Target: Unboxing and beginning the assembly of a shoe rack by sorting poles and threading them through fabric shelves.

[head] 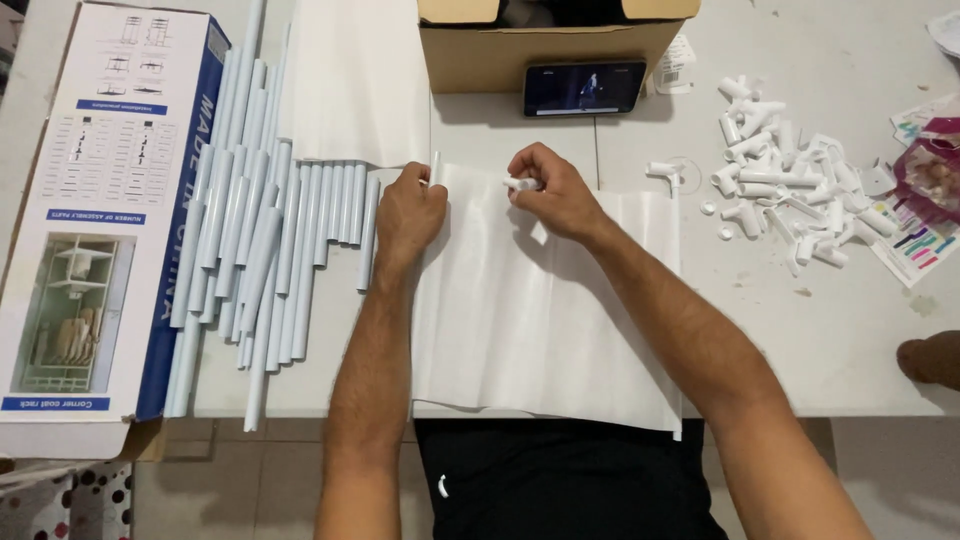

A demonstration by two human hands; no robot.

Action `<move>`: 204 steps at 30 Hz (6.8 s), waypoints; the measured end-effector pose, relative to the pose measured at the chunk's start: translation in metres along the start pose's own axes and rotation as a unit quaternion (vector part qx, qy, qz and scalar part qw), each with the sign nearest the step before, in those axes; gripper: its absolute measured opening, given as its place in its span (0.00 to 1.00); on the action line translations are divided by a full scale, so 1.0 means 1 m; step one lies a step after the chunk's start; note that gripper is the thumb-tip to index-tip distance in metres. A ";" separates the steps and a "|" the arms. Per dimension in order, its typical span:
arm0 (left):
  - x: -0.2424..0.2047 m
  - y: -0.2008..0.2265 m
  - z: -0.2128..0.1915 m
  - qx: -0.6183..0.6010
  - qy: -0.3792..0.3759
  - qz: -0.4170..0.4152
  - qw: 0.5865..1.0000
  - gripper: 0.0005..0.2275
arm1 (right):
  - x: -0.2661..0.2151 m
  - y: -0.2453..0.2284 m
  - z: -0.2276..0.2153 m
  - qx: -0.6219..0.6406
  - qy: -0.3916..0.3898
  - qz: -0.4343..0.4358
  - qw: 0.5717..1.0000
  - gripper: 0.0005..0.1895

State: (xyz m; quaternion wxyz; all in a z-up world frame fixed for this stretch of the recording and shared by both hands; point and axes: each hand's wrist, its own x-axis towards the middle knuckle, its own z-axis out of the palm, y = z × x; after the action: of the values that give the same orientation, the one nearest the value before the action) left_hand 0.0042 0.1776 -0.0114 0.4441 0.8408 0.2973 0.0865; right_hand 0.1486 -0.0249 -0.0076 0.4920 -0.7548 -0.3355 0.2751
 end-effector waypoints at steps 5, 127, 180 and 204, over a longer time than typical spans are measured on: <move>0.019 -0.043 0.027 -0.121 0.015 -0.006 0.993 0.16 | 0.042 -0.001 0.020 0.026 0.003 -0.037 0.999 0.12; 0.014 -0.051 0.030 -0.175 0.113 0.056 0.976 0.16 | -0.179 0.131 -0.112 0.133 0.353 0.120 0.918 0.16; 0.002 -0.030 0.009 -0.148 0.082 0.028 0.985 0.17 | -0.188 0.112 -0.105 0.163 0.342 0.069 0.923 0.18; -0.002 0.112 0.041 0.298 -0.156 0.287 0.897 0.18 | -0.259 0.007 -0.020 -0.240 0.079 0.047 0.966 0.21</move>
State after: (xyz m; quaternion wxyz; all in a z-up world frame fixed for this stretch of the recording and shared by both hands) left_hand 0.0666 0.1000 0.0542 0.1693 0.9853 -0.0180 -0.0147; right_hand 0.0037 -0.2393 0.0151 0.3075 -0.8851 -0.3161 0.1490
